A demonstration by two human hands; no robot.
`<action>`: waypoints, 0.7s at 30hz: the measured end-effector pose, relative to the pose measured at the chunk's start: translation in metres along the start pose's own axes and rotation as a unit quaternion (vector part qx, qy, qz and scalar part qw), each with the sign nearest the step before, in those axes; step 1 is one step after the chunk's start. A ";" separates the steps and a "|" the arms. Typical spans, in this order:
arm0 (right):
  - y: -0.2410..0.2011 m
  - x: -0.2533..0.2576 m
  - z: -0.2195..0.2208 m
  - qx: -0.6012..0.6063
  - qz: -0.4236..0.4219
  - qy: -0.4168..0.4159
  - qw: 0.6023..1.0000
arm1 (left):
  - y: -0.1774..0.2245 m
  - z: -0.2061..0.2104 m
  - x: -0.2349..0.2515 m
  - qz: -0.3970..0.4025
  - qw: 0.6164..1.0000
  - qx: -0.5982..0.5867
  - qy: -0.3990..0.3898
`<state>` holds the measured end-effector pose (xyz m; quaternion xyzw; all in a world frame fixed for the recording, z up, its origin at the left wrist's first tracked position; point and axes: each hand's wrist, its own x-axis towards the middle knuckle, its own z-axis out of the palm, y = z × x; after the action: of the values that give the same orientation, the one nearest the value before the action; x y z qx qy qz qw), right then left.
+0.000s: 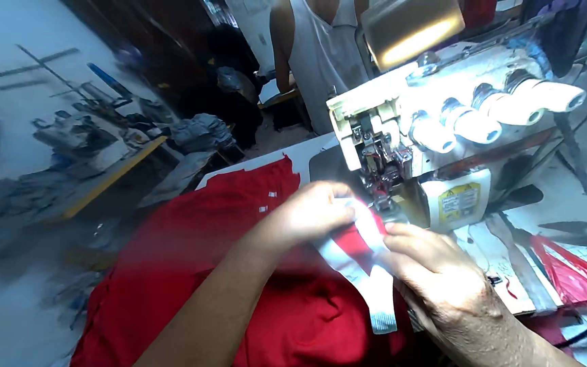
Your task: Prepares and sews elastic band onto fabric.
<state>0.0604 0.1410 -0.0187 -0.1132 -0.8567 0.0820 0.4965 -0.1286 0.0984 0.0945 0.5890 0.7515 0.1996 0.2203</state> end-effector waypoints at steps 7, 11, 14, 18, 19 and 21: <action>0.003 -0.001 0.005 0.026 0.011 0.018 0.999 | 0.007 0.003 0.000 -0.009 0.997 0.079 0.014; -0.002 -0.003 0.003 -0.029 -0.006 0.002 1.000 | 0.004 0.007 -0.002 0.022 0.993 0.110 0.030; -0.007 0.000 0.005 -0.078 -0.013 0.026 0.997 | 0.003 0.009 -0.003 0.031 0.993 0.109 0.040; -0.021 0.016 -0.003 -0.035 -0.010 -0.009 0.999 | 0.005 0.011 -0.007 0.019 0.992 0.114 0.042; -0.027 0.019 -0.005 -0.002 0.008 -0.022 1.000 | -0.004 0.012 -0.006 0.040 0.990 0.123 0.055; -0.036 0.018 -0.001 0.037 0.038 -0.034 0.998 | -0.006 0.014 -0.004 0.051 0.989 0.118 0.073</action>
<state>0.0487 0.1116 0.0061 -0.1246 -0.8645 0.1358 0.4675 -0.1239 0.0937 0.0799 0.6328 0.7525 0.1624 0.0832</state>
